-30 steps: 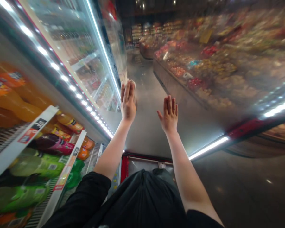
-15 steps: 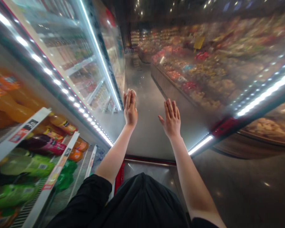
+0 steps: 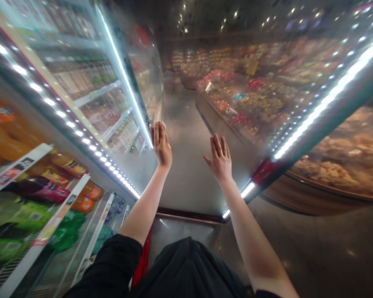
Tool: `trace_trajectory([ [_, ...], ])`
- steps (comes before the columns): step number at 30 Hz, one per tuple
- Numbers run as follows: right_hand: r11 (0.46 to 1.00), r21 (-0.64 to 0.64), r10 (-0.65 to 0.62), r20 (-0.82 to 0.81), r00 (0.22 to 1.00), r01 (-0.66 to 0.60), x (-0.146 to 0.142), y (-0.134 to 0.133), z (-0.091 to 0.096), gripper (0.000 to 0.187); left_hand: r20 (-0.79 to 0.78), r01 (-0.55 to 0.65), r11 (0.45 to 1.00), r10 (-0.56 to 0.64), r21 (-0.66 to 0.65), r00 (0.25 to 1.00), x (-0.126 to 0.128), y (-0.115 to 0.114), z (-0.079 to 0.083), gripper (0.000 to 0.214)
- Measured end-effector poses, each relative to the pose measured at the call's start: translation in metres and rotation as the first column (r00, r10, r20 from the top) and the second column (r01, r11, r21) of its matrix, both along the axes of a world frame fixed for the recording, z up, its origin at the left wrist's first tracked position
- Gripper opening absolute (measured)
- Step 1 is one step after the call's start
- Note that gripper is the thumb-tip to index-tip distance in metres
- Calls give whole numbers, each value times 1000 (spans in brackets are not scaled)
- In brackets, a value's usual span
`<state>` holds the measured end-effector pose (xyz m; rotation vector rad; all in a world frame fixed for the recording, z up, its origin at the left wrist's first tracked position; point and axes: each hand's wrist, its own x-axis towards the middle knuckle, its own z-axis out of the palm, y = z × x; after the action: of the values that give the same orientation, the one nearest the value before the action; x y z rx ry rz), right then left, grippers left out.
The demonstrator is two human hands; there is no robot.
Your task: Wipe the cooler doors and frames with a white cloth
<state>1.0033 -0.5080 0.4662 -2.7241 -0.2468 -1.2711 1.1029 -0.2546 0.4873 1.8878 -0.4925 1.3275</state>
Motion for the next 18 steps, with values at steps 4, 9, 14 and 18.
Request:
trace_trajectory([
  [4,995,-24,93,12,996,-93,-15,-16,8,96,-89,-55,996,49,-65,995,-26,-37,-38,68],
  [9,998,-44,56,53,997,-53,-39,-50,13,96,-161,162,981,-144,107,976,-32,-75,-28,71],
  [14,998,-63,-16,118,993,24,-59,-94,14,90,-156,99,987,-117,-123,981,-26,-81,-18,64],
  [18,992,-104,-52,167,985,70,-70,-131,14,84,-224,28,955,-97,-294,970,-44,-115,-50,65],
])
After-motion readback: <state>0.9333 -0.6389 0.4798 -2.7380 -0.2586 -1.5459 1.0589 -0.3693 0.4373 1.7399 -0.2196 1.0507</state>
